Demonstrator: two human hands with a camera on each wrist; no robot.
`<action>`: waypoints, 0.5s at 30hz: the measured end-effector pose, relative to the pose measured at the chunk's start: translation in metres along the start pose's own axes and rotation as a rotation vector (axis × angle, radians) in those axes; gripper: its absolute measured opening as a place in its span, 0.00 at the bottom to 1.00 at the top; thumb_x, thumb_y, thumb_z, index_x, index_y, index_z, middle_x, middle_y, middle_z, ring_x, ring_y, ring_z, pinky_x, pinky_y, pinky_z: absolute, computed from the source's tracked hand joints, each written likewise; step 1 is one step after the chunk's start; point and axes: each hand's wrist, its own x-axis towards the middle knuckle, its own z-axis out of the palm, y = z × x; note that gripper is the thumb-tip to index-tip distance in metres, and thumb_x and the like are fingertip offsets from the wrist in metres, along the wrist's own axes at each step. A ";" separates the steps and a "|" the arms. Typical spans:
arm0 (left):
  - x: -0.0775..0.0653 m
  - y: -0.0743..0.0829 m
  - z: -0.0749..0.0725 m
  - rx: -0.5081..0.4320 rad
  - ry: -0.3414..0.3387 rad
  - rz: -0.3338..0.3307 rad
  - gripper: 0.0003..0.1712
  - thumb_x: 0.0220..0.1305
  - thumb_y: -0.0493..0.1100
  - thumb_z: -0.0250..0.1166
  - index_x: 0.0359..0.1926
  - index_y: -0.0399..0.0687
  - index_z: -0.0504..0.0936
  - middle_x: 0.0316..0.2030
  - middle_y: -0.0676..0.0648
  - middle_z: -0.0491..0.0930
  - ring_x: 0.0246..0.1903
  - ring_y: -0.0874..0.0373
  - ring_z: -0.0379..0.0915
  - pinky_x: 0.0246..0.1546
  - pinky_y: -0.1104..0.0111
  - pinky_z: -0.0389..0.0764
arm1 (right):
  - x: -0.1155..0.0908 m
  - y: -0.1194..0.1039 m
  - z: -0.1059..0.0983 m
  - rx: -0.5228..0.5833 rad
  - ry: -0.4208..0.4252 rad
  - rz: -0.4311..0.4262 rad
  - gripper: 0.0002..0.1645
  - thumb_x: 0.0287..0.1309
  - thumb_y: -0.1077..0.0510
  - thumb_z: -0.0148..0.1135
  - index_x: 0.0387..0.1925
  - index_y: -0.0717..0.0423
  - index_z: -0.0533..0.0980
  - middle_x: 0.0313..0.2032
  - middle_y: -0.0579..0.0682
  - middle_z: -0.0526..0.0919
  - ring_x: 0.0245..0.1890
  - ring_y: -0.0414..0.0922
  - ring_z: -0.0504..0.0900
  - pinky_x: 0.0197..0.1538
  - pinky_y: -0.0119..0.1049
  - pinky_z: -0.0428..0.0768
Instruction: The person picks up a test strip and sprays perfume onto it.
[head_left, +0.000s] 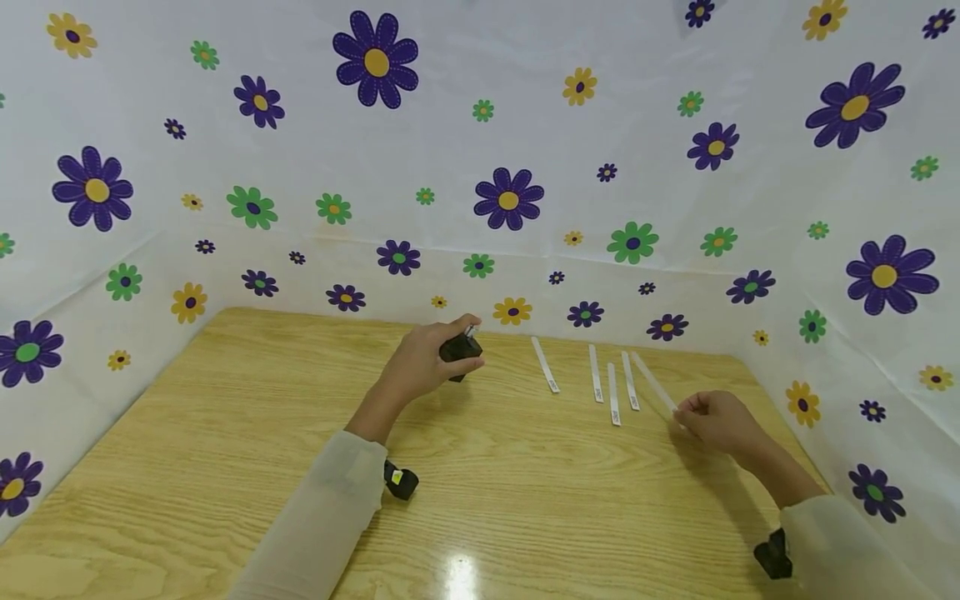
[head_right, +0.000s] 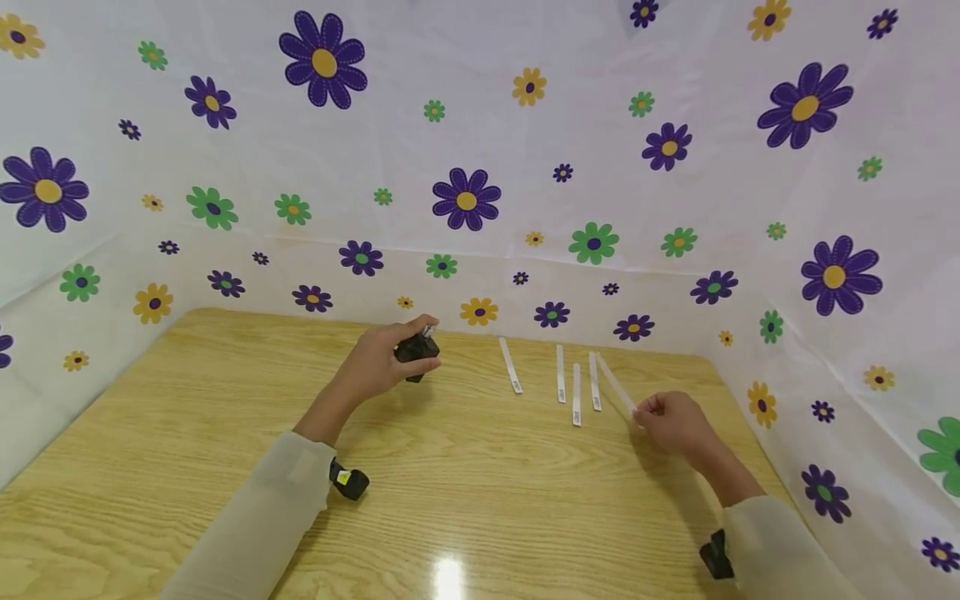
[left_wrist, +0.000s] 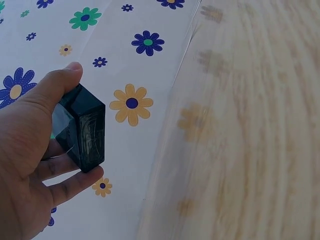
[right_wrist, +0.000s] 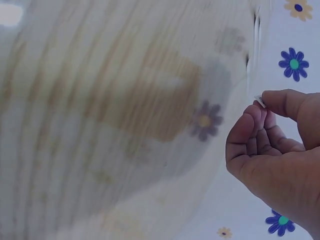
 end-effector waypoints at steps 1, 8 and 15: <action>0.000 0.000 0.000 0.000 -0.002 0.000 0.35 0.65 0.62 0.70 0.71 0.66 0.74 0.53 0.42 0.84 0.46 0.48 0.79 0.44 0.55 0.81 | 0.000 -0.003 0.000 0.001 -0.003 -0.010 0.14 0.72 0.59 0.59 0.43 0.71 0.77 0.32 0.54 0.81 0.30 0.45 0.75 0.30 0.36 0.75; 0.000 -0.001 0.003 0.008 -0.016 -0.007 0.35 0.65 0.63 0.69 0.71 0.69 0.74 0.52 0.43 0.83 0.48 0.48 0.78 0.46 0.53 0.80 | 0.002 -0.021 0.007 0.013 -0.026 -0.074 0.14 0.72 0.59 0.59 0.44 0.70 0.77 0.36 0.58 0.82 0.32 0.48 0.77 0.31 0.38 0.76; 0.000 -0.001 0.005 0.009 -0.009 0.011 0.35 0.65 0.63 0.70 0.71 0.69 0.74 0.52 0.43 0.84 0.49 0.47 0.79 0.47 0.53 0.80 | 0.005 -0.039 0.024 0.030 -0.057 -0.100 0.12 0.72 0.59 0.60 0.43 0.67 0.78 0.36 0.57 0.82 0.33 0.49 0.77 0.34 0.39 0.77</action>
